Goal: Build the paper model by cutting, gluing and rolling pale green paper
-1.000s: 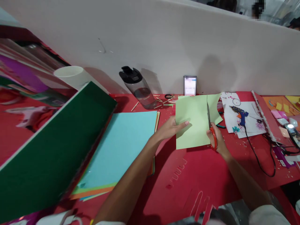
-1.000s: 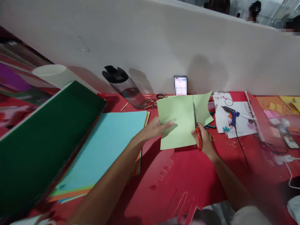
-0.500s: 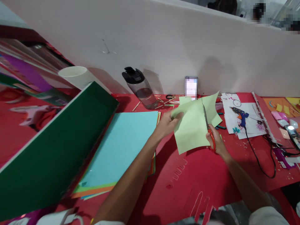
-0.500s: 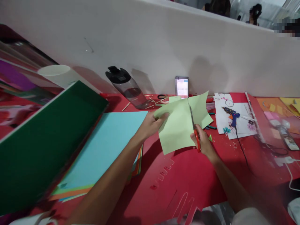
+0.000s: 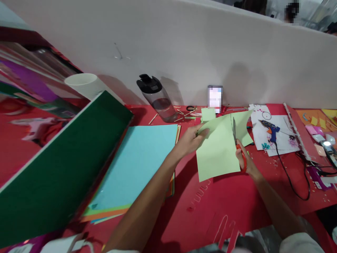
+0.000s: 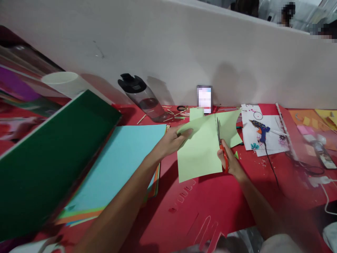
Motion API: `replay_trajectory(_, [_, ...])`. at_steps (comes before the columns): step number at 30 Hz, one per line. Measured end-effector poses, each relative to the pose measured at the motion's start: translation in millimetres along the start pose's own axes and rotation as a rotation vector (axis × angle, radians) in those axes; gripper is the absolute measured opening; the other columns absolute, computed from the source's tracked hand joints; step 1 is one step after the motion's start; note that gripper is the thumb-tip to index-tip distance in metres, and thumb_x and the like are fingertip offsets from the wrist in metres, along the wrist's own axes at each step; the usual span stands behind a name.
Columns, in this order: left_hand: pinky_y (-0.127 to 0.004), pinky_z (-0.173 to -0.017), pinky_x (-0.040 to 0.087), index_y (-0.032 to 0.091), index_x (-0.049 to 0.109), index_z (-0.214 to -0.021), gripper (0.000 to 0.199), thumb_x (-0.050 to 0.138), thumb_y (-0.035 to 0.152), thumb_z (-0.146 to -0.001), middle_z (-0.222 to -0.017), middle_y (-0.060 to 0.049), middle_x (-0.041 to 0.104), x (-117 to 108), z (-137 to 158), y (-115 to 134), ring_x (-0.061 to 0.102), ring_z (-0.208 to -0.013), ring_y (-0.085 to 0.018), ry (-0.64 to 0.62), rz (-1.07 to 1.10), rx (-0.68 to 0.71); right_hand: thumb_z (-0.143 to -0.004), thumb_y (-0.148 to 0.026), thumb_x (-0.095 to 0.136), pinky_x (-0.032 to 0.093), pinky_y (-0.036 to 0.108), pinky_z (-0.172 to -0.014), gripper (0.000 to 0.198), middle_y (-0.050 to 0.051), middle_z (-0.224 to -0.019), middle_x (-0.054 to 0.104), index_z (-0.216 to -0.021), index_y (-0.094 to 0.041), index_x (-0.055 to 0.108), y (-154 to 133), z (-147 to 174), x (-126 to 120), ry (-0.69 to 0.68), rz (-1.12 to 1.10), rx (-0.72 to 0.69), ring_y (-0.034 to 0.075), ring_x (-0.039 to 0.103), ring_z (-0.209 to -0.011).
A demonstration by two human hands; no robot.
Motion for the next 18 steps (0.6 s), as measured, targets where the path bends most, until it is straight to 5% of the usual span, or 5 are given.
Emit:
replay_trajectory(8, [-0.023,-0.053,0.037,0.018,0.058,-0.079,0.032,0.054,0.045,-0.097,-0.064,0.002,0.049,0,-1,-1,0.04,-0.06,-0.012,0.012,-0.014,-0.008,-0.093,-0.089,0.035,0.058,0.044,-0.088,0.079,0.012,-0.097,0.072,-0.12,-0.022,0.067,-7,-5,3,0.018,0.065,0.005,0.033,0.07,-0.098])
replay_trajectory(12, [-0.023,-0.053,0.037,0.019,0.055,-0.077,0.033,0.053,0.045,-0.097,-0.065,0.002,0.048,0,-1,-2,0.04,-0.06,-0.012,0.019,-0.016,-0.027,-0.096,-0.085,0.038,0.048,0.034,-0.065,0.067,0.003,-0.076,0.058,-0.107,-0.023,0.061,-10,-7,4,0.018,0.063,-0.02,0.023,0.057,-0.069])
replay_trajectory(18, [-0.024,-0.055,0.038,0.018,0.057,-0.081,0.032,0.053,0.046,-0.097,-0.069,0.001,0.052,2,-1,-2,0.043,-0.062,-0.013,0.005,0.003,-0.03,-0.098,-0.079,0.043,0.036,0.029,-0.058,0.056,-0.002,-0.071,0.046,-0.097,-0.023,0.053,-15,-7,5,0.024,0.018,-0.053,0.017,0.044,-0.063])
Point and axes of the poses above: each hand's wrist, its own z-axis away from the middle knuckle, its own x-axis out of the palm, y = z × x, the point moved 1 cm from there along -z, towards the middle knuckle
